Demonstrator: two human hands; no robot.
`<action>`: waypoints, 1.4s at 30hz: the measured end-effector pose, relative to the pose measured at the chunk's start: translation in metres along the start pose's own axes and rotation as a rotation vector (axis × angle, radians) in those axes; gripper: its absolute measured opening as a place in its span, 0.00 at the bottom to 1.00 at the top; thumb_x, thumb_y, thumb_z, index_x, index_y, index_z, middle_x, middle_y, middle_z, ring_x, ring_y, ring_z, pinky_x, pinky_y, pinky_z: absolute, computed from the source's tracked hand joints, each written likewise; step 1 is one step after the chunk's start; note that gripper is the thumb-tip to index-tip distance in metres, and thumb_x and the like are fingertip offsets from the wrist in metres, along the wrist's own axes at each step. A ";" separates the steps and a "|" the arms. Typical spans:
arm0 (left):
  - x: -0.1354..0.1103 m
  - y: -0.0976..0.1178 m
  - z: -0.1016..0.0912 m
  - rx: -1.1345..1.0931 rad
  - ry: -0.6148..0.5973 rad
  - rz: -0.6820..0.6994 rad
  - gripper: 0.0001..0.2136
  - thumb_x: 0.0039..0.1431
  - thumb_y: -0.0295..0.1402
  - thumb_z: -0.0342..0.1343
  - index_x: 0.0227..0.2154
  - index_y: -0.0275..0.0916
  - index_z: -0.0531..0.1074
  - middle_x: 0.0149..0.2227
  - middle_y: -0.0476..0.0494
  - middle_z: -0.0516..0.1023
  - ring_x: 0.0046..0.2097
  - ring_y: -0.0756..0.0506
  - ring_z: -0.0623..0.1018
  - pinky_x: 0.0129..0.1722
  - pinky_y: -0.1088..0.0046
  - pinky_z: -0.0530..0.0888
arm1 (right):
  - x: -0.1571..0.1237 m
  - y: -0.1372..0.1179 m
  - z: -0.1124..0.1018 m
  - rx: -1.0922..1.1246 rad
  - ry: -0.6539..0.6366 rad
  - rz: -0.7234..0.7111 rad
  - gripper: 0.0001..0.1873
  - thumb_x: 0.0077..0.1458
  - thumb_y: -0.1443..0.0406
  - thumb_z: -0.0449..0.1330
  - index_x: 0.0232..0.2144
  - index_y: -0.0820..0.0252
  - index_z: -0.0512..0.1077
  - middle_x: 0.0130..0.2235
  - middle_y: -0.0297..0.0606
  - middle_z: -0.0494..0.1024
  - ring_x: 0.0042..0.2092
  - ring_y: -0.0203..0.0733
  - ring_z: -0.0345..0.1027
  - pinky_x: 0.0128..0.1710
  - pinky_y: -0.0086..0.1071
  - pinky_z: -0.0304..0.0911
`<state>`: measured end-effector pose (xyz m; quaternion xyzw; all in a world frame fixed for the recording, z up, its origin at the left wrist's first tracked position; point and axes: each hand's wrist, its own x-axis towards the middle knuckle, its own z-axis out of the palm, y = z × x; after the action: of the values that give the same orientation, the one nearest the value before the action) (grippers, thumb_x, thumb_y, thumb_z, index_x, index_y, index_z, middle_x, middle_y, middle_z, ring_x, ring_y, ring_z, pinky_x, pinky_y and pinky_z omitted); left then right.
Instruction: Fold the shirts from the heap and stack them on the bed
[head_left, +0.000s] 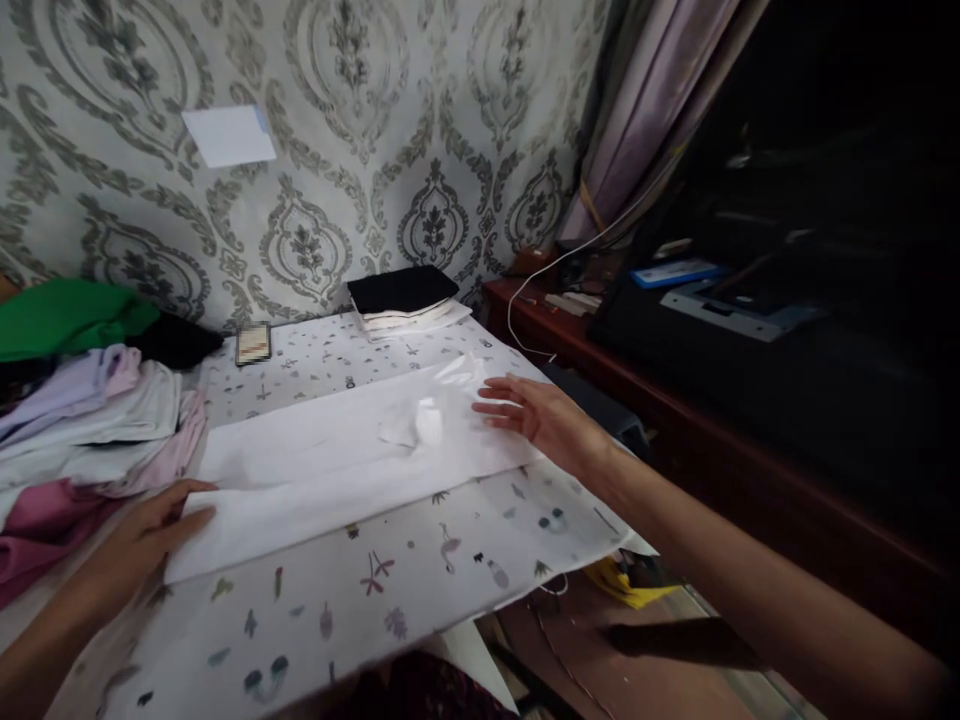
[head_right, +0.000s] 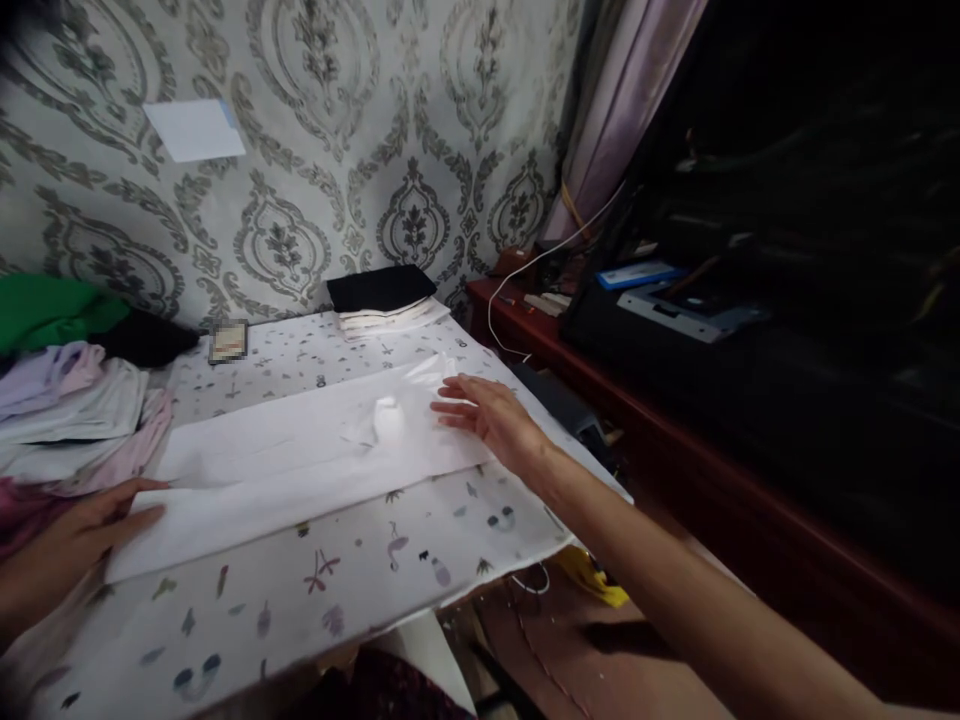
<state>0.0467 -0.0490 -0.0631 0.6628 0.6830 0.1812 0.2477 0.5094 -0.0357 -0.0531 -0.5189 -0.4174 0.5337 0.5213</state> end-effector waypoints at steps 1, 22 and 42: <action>0.003 -0.006 0.004 -0.032 0.022 -0.012 0.25 0.58 0.61 0.46 0.41 0.46 0.72 0.29 0.54 0.78 0.34 0.44 0.77 0.31 0.71 0.74 | 0.008 0.006 -0.005 -0.083 0.043 -0.064 0.16 0.58 0.54 0.58 0.40 0.60 0.73 0.47 0.49 0.80 0.45 0.48 0.78 0.41 0.38 0.72; 0.098 0.179 0.132 0.092 -0.237 0.669 0.12 0.63 0.43 0.49 0.40 0.41 0.70 0.39 0.43 0.73 0.39 0.43 0.74 0.37 0.67 0.71 | -0.014 0.059 -0.056 -1.061 0.192 -0.297 0.08 0.56 0.62 0.57 0.27 0.55 0.71 0.33 0.37 0.73 0.36 0.43 0.69 0.38 0.37 0.64; 0.096 0.185 0.130 -0.077 -0.266 0.556 0.07 0.62 0.38 0.49 0.31 0.42 0.65 0.25 0.53 0.66 0.29 0.48 0.65 0.31 0.72 0.60 | 0.087 0.033 0.015 -1.141 0.044 -0.300 0.04 0.58 0.68 0.56 0.31 0.58 0.71 0.38 0.39 0.76 0.39 0.41 0.67 0.38 0.32 0.59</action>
<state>0.2733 0.0461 -0.0716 0.8322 0.4298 0.1796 0.3008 0.4976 0.0488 -0.0941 -0.6635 -0.6964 0.1344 0.2382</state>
